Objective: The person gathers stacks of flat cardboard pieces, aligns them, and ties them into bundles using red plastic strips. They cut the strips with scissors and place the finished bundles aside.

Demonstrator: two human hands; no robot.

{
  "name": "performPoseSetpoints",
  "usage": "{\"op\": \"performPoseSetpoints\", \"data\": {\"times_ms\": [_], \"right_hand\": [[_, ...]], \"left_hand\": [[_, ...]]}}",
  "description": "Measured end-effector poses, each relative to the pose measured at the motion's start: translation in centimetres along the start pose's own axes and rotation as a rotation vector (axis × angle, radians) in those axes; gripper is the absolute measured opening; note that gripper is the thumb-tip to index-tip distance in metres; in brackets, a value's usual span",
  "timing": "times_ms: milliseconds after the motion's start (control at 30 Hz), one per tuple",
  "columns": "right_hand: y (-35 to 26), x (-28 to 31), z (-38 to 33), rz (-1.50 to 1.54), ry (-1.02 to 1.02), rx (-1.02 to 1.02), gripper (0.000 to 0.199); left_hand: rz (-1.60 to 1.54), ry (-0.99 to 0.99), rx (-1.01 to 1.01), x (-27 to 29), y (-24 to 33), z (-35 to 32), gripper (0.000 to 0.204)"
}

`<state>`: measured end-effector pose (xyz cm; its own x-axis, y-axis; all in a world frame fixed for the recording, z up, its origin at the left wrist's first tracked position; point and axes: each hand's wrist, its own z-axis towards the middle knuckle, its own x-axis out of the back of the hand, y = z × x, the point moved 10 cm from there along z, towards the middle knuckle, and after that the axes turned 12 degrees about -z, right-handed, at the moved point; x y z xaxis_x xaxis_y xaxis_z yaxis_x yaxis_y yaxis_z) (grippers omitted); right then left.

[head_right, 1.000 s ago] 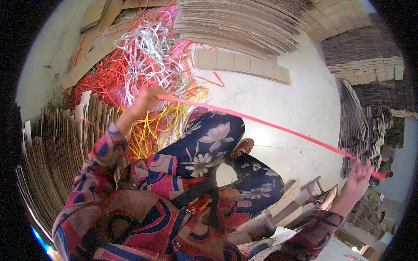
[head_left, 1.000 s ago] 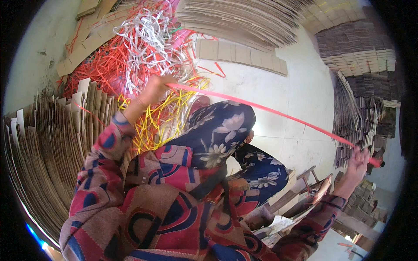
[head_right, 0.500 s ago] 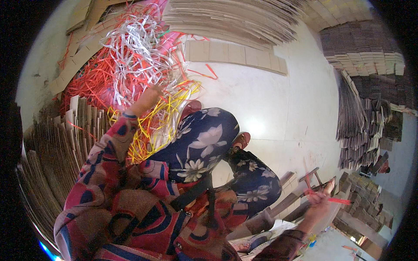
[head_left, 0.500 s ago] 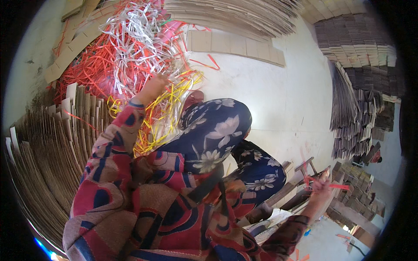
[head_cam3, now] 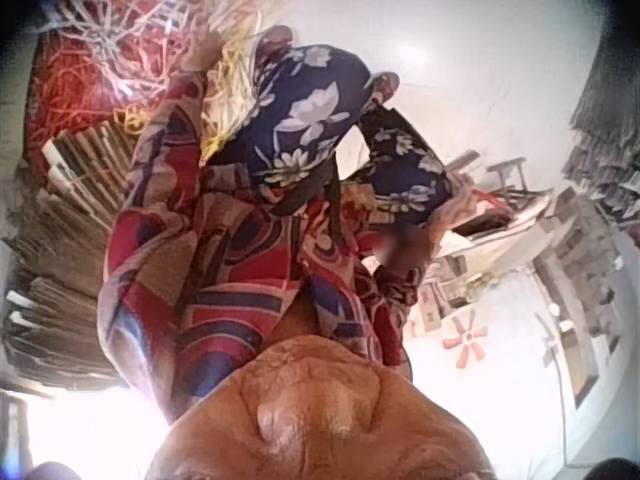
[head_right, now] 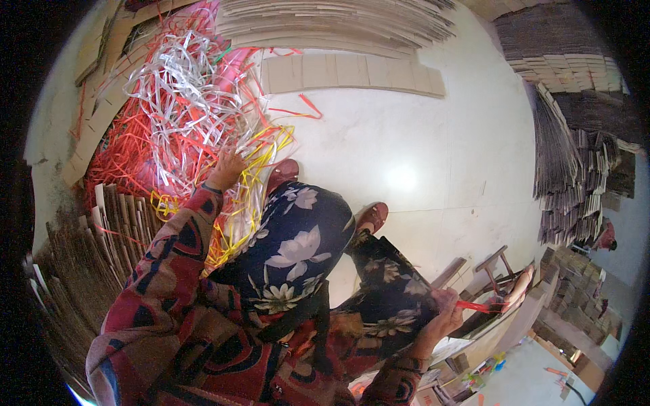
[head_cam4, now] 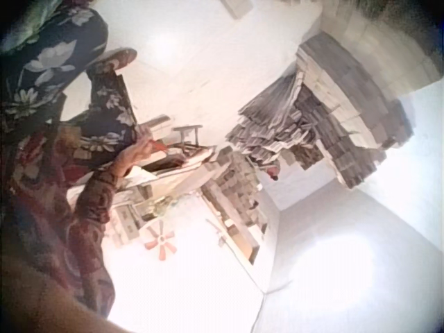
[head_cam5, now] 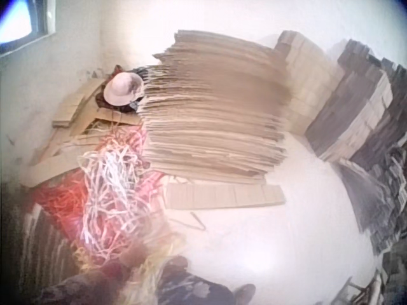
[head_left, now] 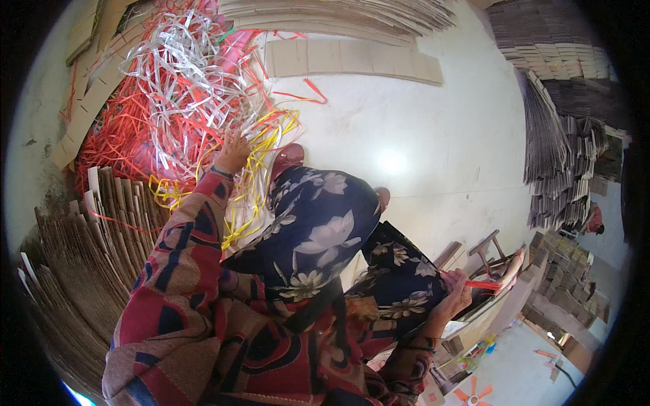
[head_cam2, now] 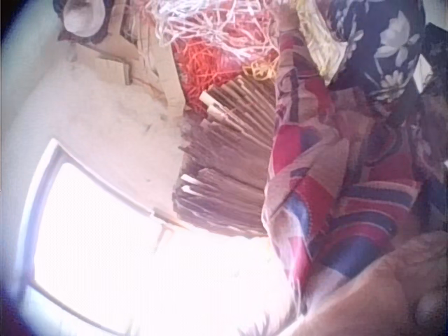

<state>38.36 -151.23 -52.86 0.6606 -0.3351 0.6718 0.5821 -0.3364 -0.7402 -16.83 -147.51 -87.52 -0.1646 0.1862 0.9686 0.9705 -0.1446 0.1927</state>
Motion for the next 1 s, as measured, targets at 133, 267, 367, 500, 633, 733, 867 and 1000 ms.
{"op": "performPoseSetpoints", "data": {"times_ms": [133, 267, 367, 500, 633, 733, 867, 1000], "right_hand": [[-0.2, 0.5, 0.4, -0.030, 0.054, -0.026, 0.035], [-1.3, 0.3, 0.4, -0.004, 0.017, -0.010, 0.034], [-2.3, -0.7, 0.4, -0.017, 0.005, -0.002, 0.034], [-2.4, -0.6, 0.5, 0.025, 0.028, -0.010, 0.035], [-2.1, -0.4, 0.6, 0.078, 0.022, 0.009, 0.035], [-2.4, -0.3, 0.4, 0.114, 0.020, 0.027, 0.035], [-0.9, -0.1, 0.7, 0.186, 0.009, 0.019, 0.035], [-0.5, 1.5, 0.5, 0.195, 0.078, 0.024, 0.036]], "left_hand": [[-0.169, 0.040, 0.018, 0.0, -2.2, 1.7, 0.017], [-0.873, 0.253, 0.175, 5.8, -5.0, 1.8, 0.020], [-1.270, 0.401, 0.212, 10.3, -7.9, 1.1, 0.024], [-0.981, 0.399, 0.268, 19.6, -9.2, 1.8, 0.017], [-0.850, 0.521, 0.161, 30.6, -9.1, 2.3, 0.008], [-0.892, 0.689, 0.036, 37.6, -9.3, 1.5, 0.009], [-0.894, 0.788, 0.011, 46.2, -8.9, -0.4, 0.015], [-0.812, 0.915, 0.076, 52.1, -8.4, -2.4, 0.019]]}}
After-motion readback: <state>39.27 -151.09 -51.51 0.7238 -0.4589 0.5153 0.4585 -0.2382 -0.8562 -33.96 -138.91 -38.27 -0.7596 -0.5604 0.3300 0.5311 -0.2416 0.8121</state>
